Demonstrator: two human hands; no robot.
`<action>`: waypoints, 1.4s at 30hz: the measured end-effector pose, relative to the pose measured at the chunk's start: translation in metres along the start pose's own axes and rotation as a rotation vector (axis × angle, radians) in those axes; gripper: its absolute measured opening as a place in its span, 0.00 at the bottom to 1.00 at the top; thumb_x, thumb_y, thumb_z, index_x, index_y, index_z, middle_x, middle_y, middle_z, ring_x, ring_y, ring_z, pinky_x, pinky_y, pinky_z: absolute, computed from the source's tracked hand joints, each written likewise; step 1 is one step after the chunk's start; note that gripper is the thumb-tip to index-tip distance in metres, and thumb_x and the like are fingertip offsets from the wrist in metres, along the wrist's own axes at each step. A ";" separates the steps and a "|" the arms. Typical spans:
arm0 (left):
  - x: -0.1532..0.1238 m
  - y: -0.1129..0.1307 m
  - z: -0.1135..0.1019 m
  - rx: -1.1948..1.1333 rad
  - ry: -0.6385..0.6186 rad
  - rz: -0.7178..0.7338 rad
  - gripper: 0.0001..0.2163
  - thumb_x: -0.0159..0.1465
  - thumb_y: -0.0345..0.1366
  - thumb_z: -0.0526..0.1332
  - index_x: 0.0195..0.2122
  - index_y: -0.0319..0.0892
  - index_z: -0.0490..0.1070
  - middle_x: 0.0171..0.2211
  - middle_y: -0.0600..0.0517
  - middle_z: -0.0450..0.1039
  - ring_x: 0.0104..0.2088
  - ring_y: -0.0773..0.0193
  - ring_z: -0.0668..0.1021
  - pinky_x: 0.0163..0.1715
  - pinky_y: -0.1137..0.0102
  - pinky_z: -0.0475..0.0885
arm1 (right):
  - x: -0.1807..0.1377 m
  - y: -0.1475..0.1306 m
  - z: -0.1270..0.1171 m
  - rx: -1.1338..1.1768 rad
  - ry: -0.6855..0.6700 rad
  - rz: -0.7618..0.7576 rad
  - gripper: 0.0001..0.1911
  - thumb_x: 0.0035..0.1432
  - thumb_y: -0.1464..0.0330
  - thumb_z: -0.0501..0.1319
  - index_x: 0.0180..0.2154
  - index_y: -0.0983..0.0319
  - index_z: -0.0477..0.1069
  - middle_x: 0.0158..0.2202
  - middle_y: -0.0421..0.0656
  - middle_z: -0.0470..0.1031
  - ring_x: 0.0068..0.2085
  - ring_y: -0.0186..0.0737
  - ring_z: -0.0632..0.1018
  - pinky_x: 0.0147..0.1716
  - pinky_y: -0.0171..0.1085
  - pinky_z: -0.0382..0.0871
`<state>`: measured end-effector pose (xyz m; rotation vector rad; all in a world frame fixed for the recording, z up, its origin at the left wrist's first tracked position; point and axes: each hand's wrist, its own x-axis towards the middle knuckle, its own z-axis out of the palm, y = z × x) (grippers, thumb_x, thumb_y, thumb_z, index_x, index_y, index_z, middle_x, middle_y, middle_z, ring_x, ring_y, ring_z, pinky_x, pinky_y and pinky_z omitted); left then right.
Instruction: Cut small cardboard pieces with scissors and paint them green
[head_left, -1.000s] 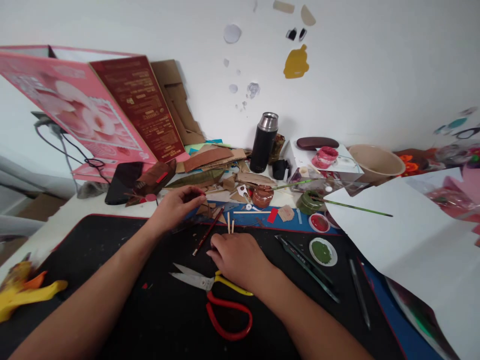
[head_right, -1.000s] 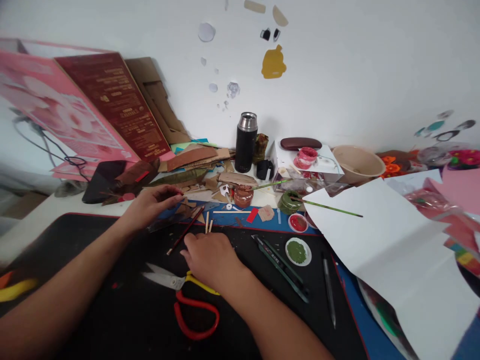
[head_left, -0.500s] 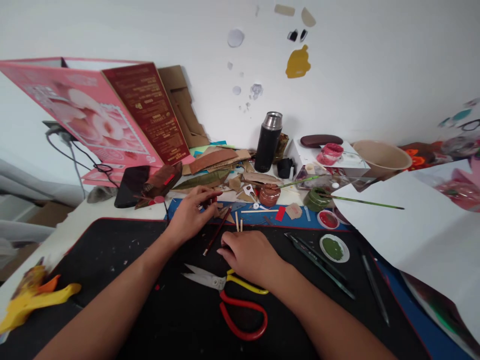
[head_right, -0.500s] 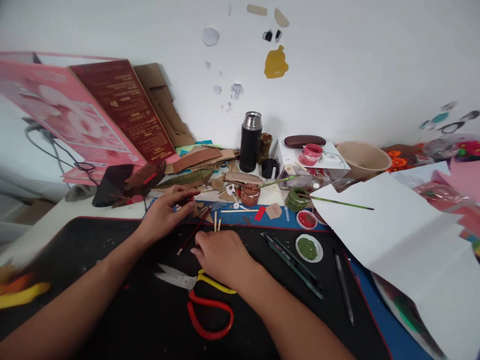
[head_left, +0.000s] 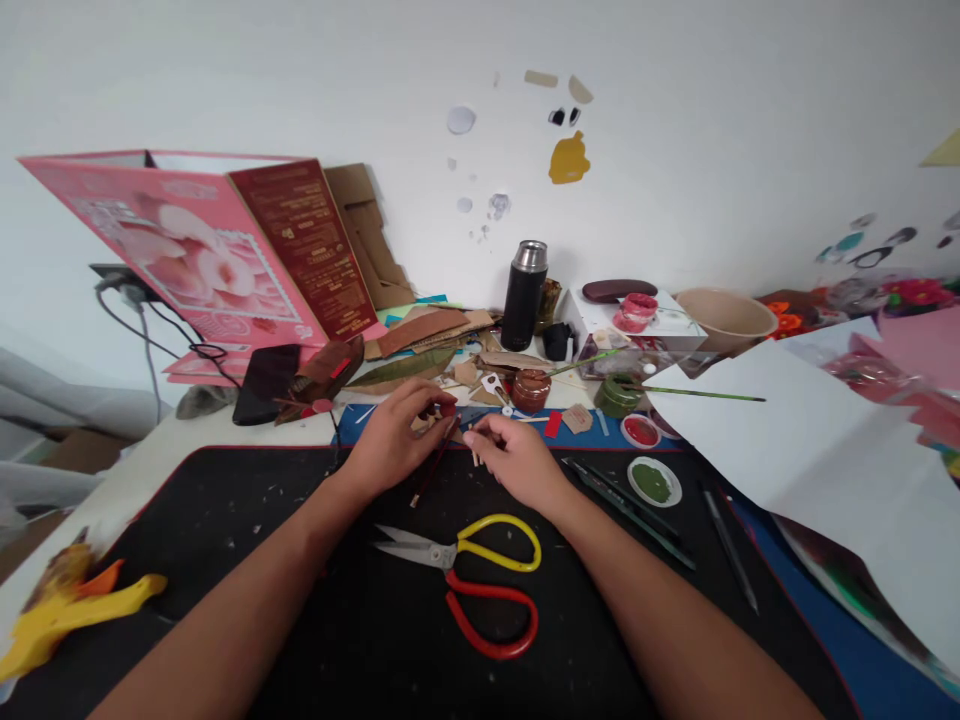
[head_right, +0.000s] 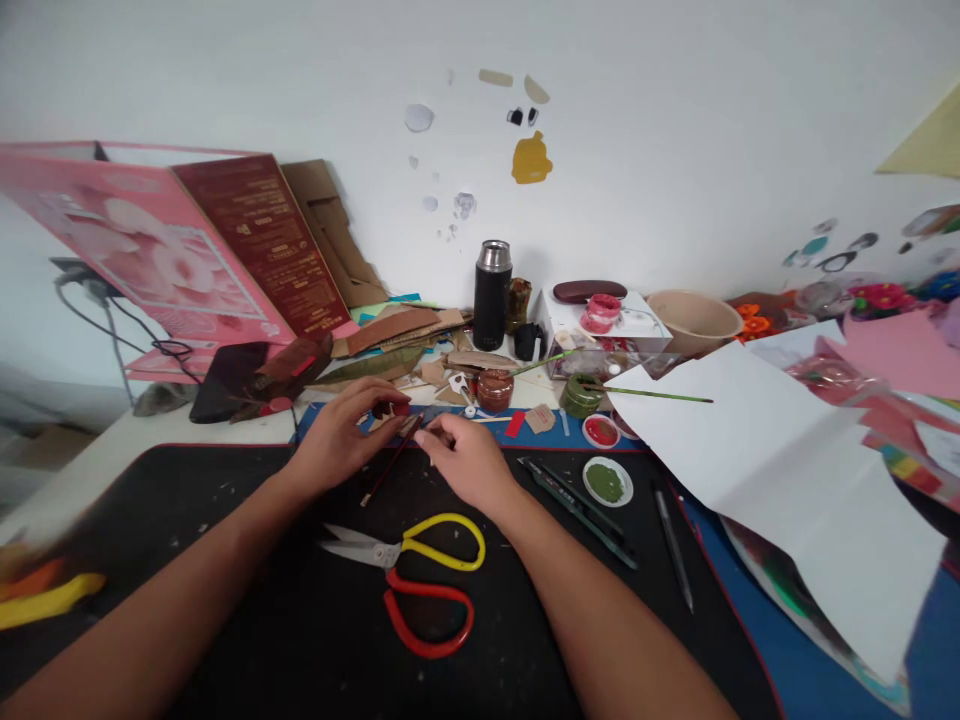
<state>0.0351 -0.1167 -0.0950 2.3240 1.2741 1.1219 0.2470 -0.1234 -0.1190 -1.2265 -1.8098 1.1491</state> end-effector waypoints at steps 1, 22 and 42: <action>0.000 0.000 0.001 -0.004 0.000 0.023 0.07 0.71 0.37 0.62 0.47 0.44 0.77 0.46 0.46 0.78 0.47 0.57 0.80 0.50 0.62 0.76 | 0.002 0.002 -0.001 0.085 0.016 0.033 0.12 0.69 0.60 0.61 0.38 0.61 0.74 0.23 0.35 0.71 0.23 0.34 0.70 0.25 0.33 0.61; -0.002 0.017 0.007 -0.051 -0.106 0.082 0.13 0.72 0.35 0.61 0.56 0.47 0.77 0.49 0.45 0.83 0.50 0.54 0.83 0.53 0.60 0.77 | 0.003 -0.001 -0.004 0.628 -0.038 0.195 0.22 0.55 0.50 0.70 0.36 0.60 0.70 0.16 0.29 0.63 0.15 0.28 0.61 0.14 0.28 0.49; -0.004 0.008 0.008 -0.037 -0.047 0.040 0.09 0.70 0.35 0.66 0.50 0.45 0.78 0.42 0.50 0.82 0.43 0.59 0.81 0.45 0.65 0.74 | 0.002 -0.008 -0.004 0.840 -0.088 0.232 0.24 0.50 0.50 0.75 0.34 0.60 0.71 0.16 0.29 0.63 0.15 0.27 0.60 0.14 0.29 0.45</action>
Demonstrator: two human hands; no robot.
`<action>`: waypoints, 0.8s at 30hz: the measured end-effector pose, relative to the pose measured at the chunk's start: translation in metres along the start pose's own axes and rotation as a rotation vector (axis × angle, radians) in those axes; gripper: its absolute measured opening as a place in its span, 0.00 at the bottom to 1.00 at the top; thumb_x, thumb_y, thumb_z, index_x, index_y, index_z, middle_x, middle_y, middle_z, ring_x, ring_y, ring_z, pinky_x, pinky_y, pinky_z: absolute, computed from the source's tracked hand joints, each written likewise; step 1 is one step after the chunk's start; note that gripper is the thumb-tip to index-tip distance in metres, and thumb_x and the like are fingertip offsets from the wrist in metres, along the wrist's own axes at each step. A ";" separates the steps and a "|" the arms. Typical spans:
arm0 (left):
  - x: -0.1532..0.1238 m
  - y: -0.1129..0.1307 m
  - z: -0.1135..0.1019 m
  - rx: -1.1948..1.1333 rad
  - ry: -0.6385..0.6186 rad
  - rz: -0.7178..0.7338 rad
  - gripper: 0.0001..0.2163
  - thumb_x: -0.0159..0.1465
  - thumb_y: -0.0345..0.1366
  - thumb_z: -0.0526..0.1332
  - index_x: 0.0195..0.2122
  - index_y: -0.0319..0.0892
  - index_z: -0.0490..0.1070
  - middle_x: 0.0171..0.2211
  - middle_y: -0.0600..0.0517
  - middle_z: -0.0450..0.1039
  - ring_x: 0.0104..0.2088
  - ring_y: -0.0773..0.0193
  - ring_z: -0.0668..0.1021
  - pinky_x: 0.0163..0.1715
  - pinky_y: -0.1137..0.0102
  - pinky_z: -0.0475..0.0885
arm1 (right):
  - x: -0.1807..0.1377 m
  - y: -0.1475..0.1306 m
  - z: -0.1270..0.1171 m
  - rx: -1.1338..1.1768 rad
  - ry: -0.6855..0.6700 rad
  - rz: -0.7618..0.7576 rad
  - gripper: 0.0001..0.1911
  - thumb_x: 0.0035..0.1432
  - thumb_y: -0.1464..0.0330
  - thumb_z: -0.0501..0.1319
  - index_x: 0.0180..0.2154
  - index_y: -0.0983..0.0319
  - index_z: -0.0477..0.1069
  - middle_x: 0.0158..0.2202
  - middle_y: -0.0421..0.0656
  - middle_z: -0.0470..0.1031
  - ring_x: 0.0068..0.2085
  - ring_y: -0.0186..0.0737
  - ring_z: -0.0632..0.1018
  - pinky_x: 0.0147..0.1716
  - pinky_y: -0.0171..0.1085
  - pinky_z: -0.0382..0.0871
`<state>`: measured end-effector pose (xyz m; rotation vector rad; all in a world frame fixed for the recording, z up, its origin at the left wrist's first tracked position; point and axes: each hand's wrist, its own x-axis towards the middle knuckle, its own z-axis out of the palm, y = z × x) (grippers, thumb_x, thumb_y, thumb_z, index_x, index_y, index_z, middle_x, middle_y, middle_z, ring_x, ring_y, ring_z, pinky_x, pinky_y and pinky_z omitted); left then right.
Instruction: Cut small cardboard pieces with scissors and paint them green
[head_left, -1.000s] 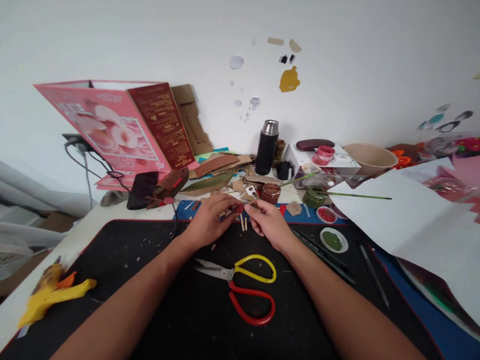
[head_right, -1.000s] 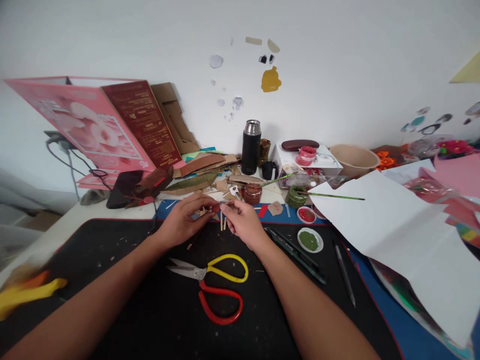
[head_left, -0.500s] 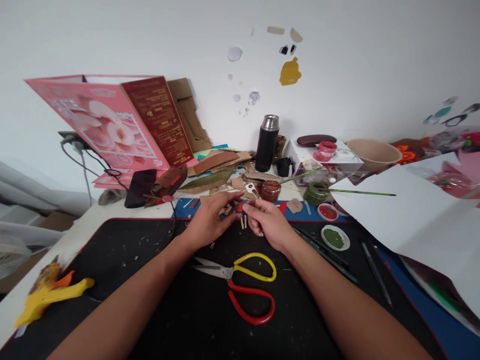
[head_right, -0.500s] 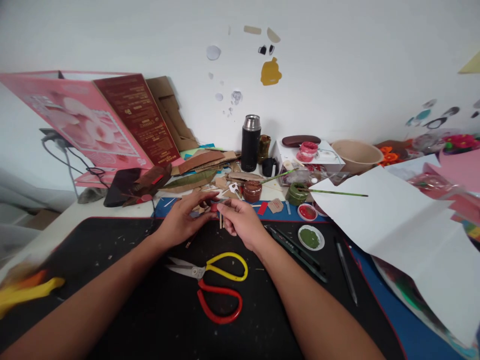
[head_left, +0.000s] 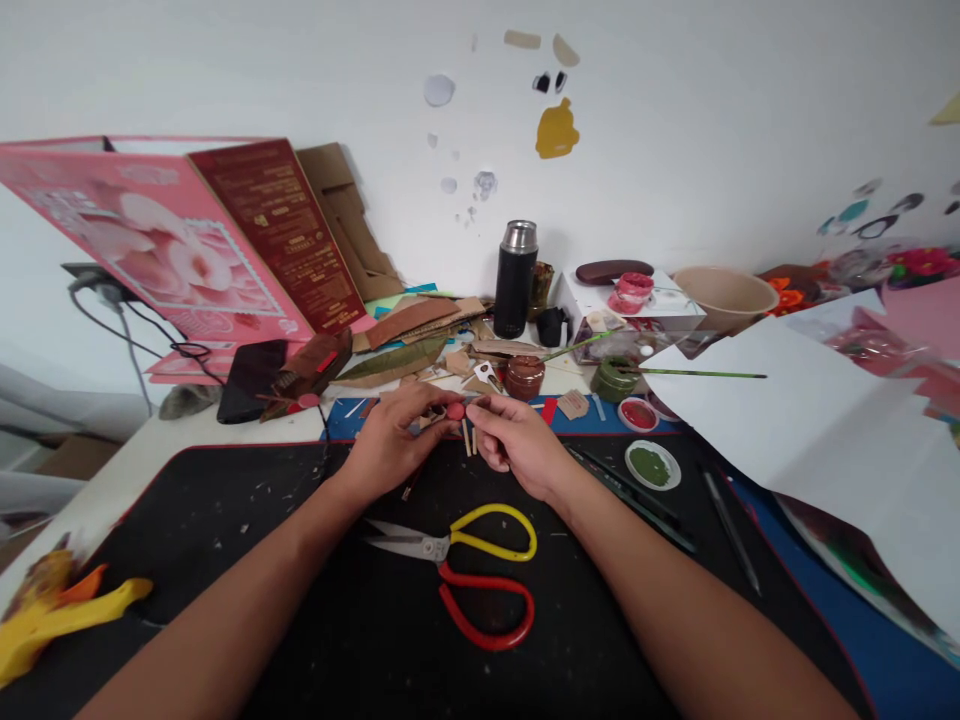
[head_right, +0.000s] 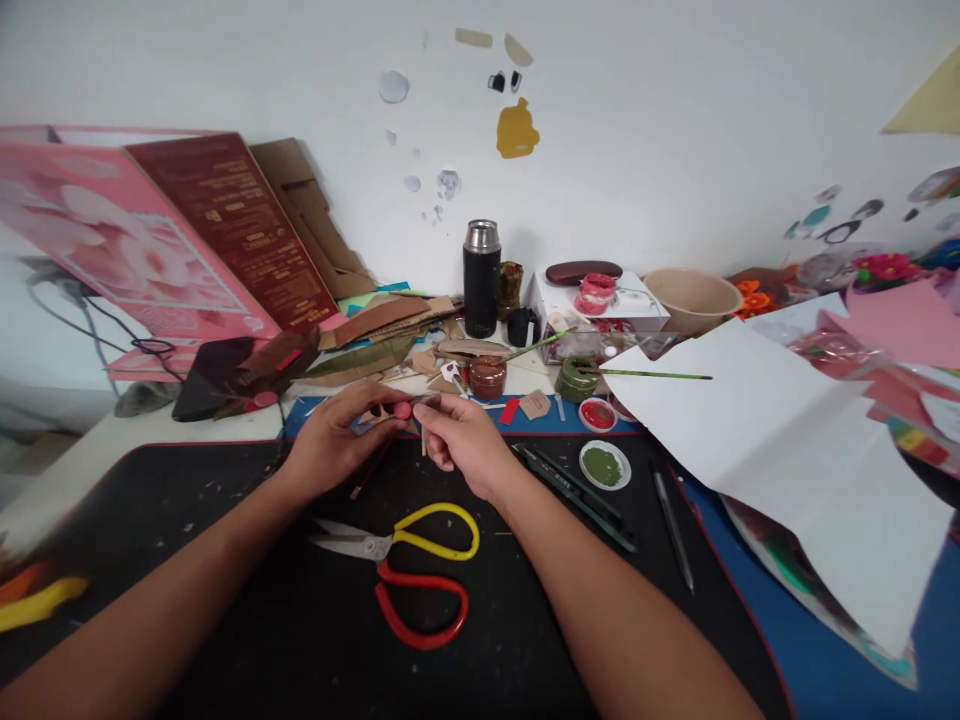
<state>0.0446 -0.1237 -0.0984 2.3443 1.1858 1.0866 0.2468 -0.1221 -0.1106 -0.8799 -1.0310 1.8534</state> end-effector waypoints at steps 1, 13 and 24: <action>0.000 0.000 0.000 0.006 0.001 0.001 0.09 0.70 0.35 0.66 0.50 0.45 0.78 0.42 0.50 0.82 0.43 0.58 0.81 0.46 0.65 0.74 | 0.000 0.000 0.000 -0.001 0.001 0.001 0.24 0.50 0.50 0.75 0.34 0.60 0.71 0.16 0.29 0.64 0.15 0.27 0.60 0.14 0.29 0.45; 0.000 0.001 0.000 0.062 -0.023 0.100 0.11 0.72 0.36 0.64 0.54 0.45 0.77 0.45 0.48 0.82 0.46 0.57 0.82 0.48 0.64 0.75 | -0.002 0.002 0.004 -0.109 0.031 -0.018 0.21 0.53 0.51 0.73 0.33 0.59 0.71 0.15 0.30 0.64 0.15 0.28 0.61 0.14 0.29 0.48; 0.004 -0.017 -0.016 0.155 0.181 -0.214 0.11 0.71 0.41 0.59 0.41 0.43 0.79 0.38 0.49 0.83 0.40 0.58 0.82 0.43 0.67 0.74 | 0.002 -0.020 -0.013 0.092 0.255 -0.172 0.21 0.49 0.54 0.76 0.33 0.60 0.72 0.17 0.30 0.62 0.17 0.27 0.60 0.14 0.29 0.45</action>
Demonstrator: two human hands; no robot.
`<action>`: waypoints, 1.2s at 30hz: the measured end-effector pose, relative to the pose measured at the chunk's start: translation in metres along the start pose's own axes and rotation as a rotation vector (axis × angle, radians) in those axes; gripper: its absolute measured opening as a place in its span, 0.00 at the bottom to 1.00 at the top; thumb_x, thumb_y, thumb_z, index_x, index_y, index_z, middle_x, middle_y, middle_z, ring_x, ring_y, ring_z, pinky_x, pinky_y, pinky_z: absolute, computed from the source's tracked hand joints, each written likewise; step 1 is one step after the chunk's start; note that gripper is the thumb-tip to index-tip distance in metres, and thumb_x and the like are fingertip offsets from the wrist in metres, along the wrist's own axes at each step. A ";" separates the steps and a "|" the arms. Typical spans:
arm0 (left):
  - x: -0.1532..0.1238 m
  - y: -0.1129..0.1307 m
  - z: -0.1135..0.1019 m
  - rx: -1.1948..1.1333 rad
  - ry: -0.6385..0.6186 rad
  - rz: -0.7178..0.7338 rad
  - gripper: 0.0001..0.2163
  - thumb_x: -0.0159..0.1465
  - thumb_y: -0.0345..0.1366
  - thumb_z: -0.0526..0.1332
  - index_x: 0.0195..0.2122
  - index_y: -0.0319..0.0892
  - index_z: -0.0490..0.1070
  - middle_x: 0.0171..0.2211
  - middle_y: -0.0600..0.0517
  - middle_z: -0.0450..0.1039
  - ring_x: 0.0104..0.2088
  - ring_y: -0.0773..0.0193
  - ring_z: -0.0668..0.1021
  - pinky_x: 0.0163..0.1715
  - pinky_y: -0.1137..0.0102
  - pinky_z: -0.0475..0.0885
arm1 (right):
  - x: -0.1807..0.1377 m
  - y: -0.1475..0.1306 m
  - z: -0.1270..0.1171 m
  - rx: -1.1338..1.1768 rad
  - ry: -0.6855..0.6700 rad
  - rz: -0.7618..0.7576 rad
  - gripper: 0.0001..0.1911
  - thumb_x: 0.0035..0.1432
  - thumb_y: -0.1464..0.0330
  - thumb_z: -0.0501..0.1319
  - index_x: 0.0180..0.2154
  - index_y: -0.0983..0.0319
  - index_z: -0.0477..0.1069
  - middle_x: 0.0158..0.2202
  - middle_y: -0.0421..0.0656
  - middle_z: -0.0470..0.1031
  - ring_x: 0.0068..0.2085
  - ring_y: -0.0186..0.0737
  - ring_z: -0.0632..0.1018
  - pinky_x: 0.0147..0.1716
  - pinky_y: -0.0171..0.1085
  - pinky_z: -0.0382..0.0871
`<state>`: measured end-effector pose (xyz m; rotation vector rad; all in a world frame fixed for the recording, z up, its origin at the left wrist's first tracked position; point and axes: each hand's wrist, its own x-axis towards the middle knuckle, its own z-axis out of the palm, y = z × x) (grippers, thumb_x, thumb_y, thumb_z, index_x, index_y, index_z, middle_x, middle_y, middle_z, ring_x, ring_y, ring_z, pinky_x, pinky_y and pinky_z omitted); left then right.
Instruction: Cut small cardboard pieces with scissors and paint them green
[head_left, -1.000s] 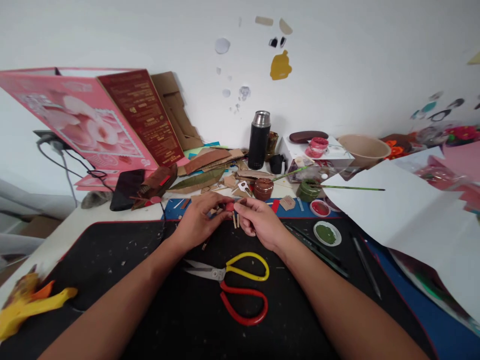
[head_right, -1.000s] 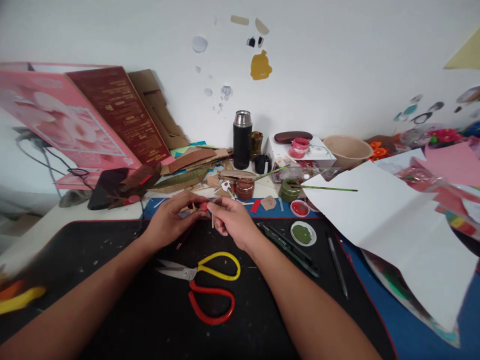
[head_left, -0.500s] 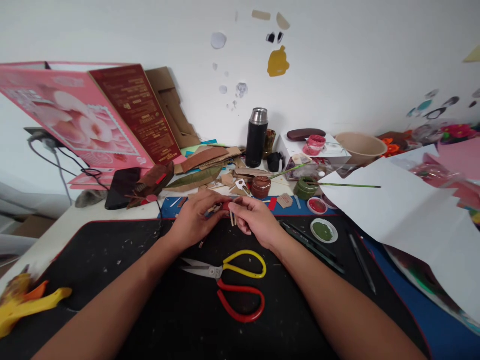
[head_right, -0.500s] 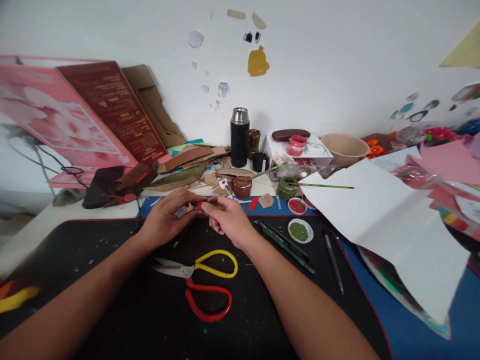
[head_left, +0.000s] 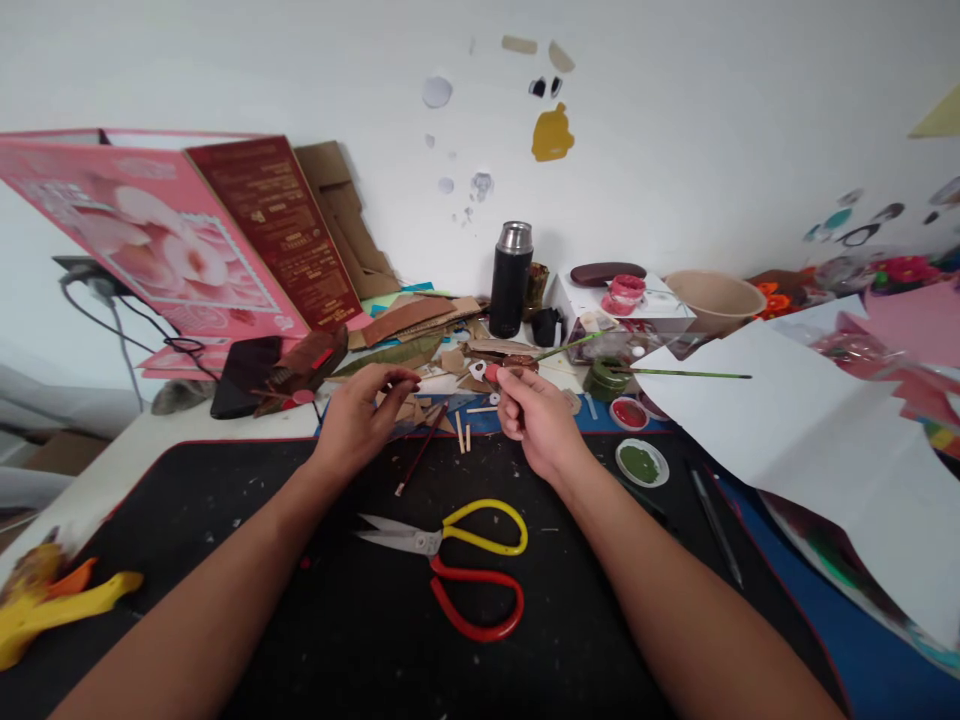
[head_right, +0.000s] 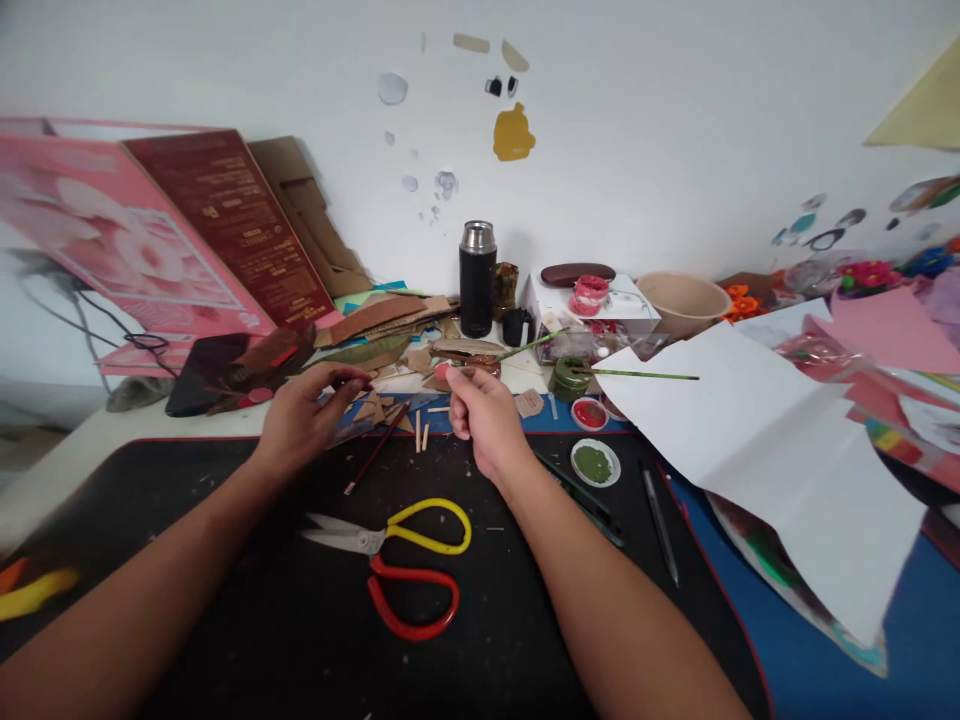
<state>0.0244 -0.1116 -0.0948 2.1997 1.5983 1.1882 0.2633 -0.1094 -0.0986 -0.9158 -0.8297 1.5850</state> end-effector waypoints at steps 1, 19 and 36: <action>0.001 -0.004 0.000 0.008 0.009 -0.032 0.11 0.70 0.41 0.59 0.40 0.44 0.79 0.37 0.50 0.84 0.39 0.58 0.82 0.43 0.67 0.74 | 0.001 -0.001 -0.001 0.011 0.017 -0.006 0.22 0.48 0.54 0.77 0.32 0.60 0.71 0.17 0.30 0.61 0.17 0.27 0.60 0.14 0.29 0.45; 0.008 -0.013 -0.011 0.057 -0.065 -0.040 0.13 0.68 0.46 0.60 0.38 0.44 0.79 0.38 0.48 0.83 0.39 0.56 0.80 0.42 0.65 0.73 | -0.004 0.013 0.007 -0.058 -0.051 0.056 0.22 0.48 0.52 0.75 0.32 0.60 0.70 0.16 0.30 0.62 0.16 0.28 0.60 0.14 0.29 0.43; -0.006 0.001 -0.001 0.387 -0.614 0.116 0.08 0.66 0.43 0.65 0.32 0.47 0.73 0.29 0.49 0.78 0.32 0.53 0.79 0.33 0.63 0.67 | -0.007 0.020 0.010 -0.121 -0.074 0.063 0.20 0.50 0.53 0.73 0.33 0.60 0.72 0.16 0.30 0.63 0.16 0.28 0.59 0.14 0.29 0.45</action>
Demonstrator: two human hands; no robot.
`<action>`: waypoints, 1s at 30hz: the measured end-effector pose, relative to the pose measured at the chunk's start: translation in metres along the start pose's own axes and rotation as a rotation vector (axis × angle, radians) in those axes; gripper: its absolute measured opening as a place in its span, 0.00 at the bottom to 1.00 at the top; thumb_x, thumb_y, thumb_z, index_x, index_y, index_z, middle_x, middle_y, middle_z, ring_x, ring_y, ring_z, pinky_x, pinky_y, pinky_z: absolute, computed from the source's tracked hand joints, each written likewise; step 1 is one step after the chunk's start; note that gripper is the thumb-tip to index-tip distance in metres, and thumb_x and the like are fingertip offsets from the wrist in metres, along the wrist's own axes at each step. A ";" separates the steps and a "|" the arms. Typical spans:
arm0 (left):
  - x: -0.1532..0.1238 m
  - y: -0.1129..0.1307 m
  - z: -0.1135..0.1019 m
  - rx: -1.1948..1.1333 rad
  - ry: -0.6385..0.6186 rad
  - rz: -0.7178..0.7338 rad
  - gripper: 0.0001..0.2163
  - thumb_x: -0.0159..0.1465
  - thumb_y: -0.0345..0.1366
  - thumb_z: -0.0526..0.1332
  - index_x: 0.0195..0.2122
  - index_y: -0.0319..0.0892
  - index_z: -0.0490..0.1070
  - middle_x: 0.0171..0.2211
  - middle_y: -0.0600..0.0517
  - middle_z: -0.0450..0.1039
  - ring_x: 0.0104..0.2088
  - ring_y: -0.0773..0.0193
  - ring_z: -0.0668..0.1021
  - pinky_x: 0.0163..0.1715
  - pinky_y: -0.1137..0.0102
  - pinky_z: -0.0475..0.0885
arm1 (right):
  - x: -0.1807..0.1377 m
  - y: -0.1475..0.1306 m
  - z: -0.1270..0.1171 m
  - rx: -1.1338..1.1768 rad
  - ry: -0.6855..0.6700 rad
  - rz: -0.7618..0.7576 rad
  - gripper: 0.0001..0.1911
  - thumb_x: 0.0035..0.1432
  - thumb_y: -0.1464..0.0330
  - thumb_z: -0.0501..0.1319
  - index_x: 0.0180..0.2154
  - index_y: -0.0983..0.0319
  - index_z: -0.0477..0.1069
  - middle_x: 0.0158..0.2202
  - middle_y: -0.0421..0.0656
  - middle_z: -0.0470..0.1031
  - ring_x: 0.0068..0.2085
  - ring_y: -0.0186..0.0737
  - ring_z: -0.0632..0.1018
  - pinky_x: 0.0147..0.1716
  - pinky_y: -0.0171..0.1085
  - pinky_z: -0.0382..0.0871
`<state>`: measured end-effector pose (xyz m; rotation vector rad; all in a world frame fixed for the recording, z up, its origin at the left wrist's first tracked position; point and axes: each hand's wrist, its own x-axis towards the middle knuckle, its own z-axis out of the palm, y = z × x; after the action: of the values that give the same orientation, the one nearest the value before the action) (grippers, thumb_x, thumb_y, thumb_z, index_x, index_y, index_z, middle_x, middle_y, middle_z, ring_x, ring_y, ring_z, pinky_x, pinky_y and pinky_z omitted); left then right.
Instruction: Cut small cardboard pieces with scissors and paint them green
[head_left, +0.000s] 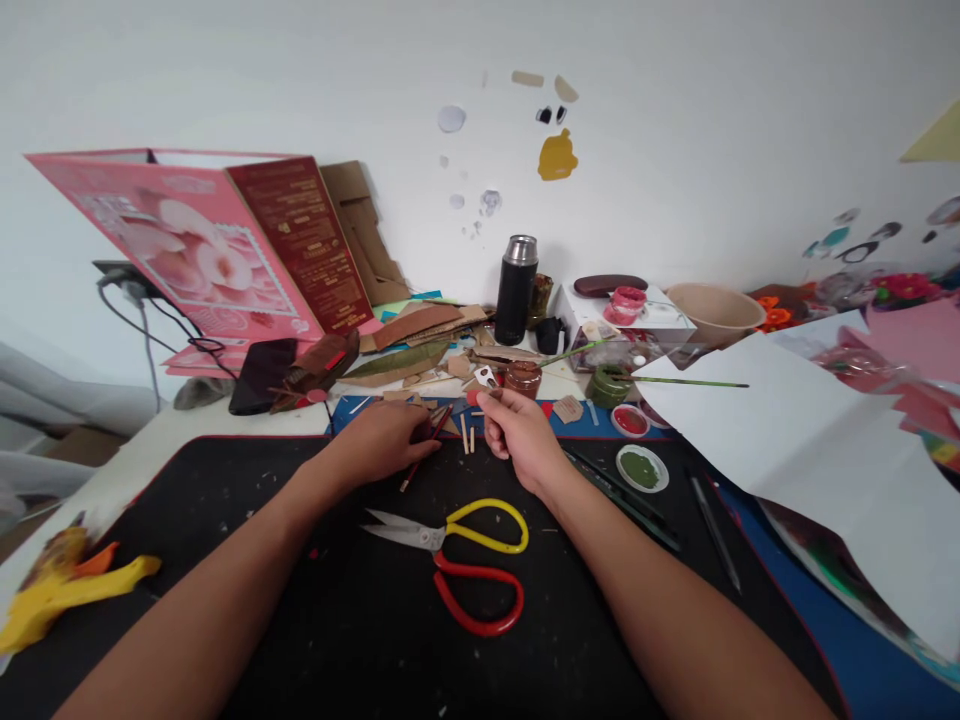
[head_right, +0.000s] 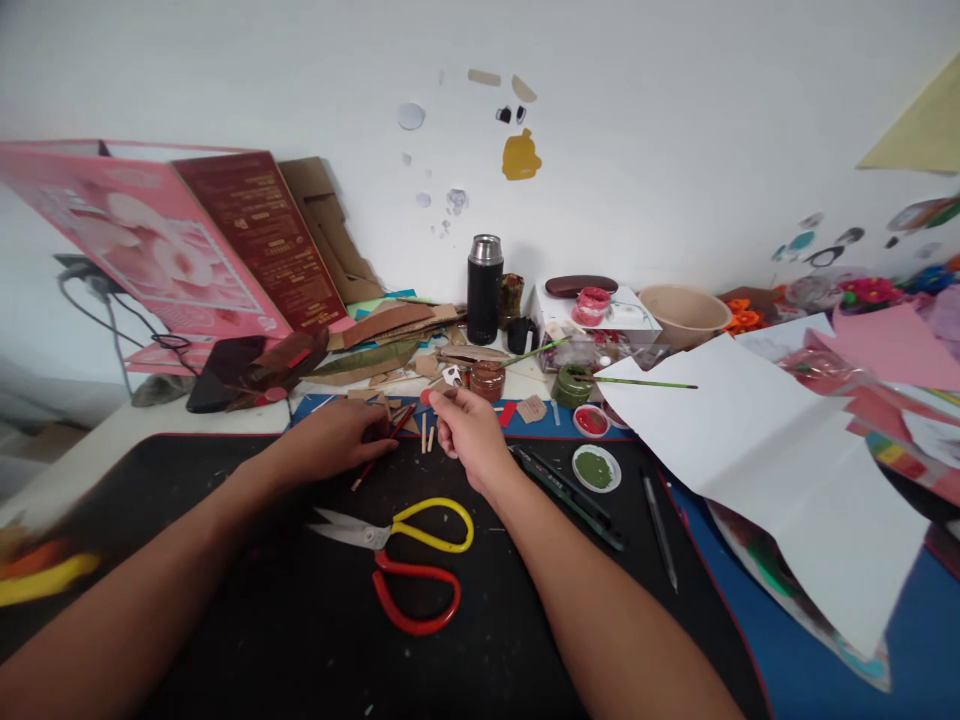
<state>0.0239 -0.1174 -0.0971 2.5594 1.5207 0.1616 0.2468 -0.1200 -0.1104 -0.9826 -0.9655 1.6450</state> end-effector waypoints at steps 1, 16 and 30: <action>0.000 0.000 0.001 0.014 -0.002 -0.006 0.07 0.66 0.41 0.64 0.32 0.47 0.74 0.29 0.49 0.78 0.32 0.52 0.79 0.33 0.63 0.67 | 0.000 0.000 0.000 -0.004 0.000 0.005 0.20 0.50 0.53 0.74 0.33 0.60 0.72 0.16 0.30 0.63 0.16 0.28 0.59 0.14 0.29 0.45; 0.003 -0.019 0.001 0.232 0.078 -0.201 0.09 0.67 0.41 0.60 0.36 0.44 0.77 0.33 0.42 0.82 0.35 0.46 0.82 0.35 0.62 0.68 | -0.002 0.005 0.002 -0.088 -0.023 0.025 0.20 0.53 0.51 0.72 0.33 0.59 0.72 0.15 0.30 0.63 0.15 0.28 0.60 0.14 0.30 0.47; 0.013 -0.005 0.021 0.087 0.182 0.113 0.18 0.68 0.27 0.56 0.54 0.48 0.80 0.44 0.42 0.75 0.48 0.47 0.76 0.50 0.56 0.71 | -0.003 0.006 0.005 -0.117 -0.036 0.035 0.19 0.53 0.52 0.72 0.34 0.59 0.73 0.15 0.31 0.64 0.15 0.29 0.60 0.14 0.30 0.45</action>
<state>0.0299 -0.1051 -0.1184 2.7683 1.4709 0.3593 0.2407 -0.1249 -0.1135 -1.0561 -1.0843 1.6557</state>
